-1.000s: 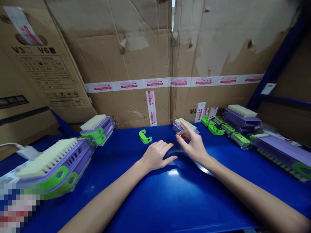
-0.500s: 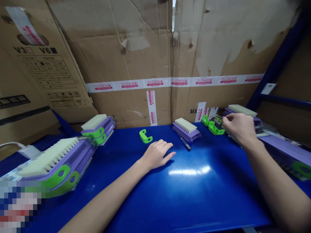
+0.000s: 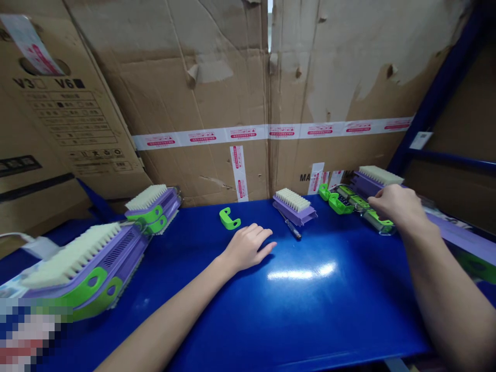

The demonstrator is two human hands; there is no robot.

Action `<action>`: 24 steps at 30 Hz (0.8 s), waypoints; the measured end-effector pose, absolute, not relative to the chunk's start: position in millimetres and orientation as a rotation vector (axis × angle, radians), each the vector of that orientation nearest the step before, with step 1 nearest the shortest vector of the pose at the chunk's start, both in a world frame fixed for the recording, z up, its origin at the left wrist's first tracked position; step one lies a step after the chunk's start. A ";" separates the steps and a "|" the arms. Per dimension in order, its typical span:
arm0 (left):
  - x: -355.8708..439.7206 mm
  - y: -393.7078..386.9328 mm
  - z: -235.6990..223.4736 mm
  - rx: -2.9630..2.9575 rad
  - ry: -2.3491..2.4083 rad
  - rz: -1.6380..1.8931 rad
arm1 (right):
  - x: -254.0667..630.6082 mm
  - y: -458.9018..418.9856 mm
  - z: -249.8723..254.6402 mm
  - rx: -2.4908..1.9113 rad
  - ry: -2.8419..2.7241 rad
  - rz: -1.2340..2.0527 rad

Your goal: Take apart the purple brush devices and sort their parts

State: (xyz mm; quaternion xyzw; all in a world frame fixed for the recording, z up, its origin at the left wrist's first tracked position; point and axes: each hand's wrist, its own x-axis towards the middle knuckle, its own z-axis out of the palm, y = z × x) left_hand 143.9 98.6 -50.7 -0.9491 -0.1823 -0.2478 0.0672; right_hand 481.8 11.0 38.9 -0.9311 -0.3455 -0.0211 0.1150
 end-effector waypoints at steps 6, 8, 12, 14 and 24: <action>143.9 98.5 -50.5 -2.852 -0.538 -0.749 | 478.9 10.1 37.8 -2.761 -1.071 0.078; 143.6 98.6 -50.7 -2.851 -0.538 -0.742 | 480.6 11.6 34.5 -2.760 -1.089 0.113; 143.3 98.8 -51.2 -2.854 -0.540 -0.721 | 487.0 16.0 26.4 -2.814 -1.163 0.171; 143.3 98.9 -51.3 -2.853 -0.539 -0.716 | 488.2 17.0 23.8 -2.860 -1.182 0.188; 143.0 99.0 -51.4 -2.844 -0.532 -0.703 | 478.8 16.2 20.0 -2.961 -1.159 0.030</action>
